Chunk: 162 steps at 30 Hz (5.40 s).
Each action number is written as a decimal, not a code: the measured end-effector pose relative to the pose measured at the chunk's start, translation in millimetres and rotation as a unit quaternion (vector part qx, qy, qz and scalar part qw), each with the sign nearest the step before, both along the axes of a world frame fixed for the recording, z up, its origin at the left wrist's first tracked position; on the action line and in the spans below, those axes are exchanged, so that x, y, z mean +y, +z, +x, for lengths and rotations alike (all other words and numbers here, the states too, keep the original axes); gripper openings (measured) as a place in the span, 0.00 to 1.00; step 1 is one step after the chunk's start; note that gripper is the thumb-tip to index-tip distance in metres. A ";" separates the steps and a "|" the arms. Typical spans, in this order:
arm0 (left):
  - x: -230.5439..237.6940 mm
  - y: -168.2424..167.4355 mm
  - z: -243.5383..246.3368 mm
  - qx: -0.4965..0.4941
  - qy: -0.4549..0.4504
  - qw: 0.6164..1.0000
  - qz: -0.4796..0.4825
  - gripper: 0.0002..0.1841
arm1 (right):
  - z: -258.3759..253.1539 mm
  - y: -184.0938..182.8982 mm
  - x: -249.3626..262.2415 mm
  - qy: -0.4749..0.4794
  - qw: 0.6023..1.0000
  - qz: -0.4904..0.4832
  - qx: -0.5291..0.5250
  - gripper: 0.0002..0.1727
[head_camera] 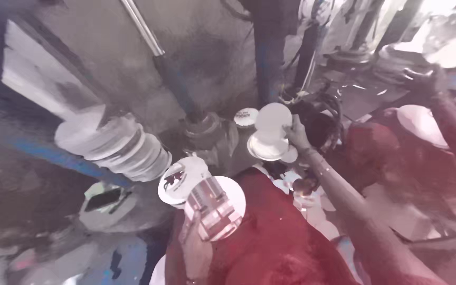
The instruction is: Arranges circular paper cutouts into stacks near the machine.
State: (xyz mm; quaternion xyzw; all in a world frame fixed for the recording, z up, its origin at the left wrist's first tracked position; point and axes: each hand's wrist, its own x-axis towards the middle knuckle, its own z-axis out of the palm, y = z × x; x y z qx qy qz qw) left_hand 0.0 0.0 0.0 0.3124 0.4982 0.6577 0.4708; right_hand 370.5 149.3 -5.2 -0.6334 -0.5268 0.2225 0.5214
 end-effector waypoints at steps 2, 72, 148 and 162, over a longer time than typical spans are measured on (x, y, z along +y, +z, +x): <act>4.4 2.4 -6.7 0.006 0.025 1.000 0.017 0.13 | -9.8 10.8 -11.1 0.126 0.991 0.022 0.043 0.16; 8.9 -18.3 10.2 0.153 -0.072 0.985 0.047 0.12 | -27.5 -14.2 -11.0 -0.081 0.994 0.011 -0.075 0.28; 4.8 -1.0 3.8 0.178 -0.034 0.978 0.103 0.14 | -70.5 -3.4 -59.1 0.233 0.915 0.279 0.176 0.05; -1.4 1.9 16.8 0.052 -0.163 0.982 0.085 0.12 | -120.5 -11.9 -71.2 0.366 0.881 0.257 0.152 0.05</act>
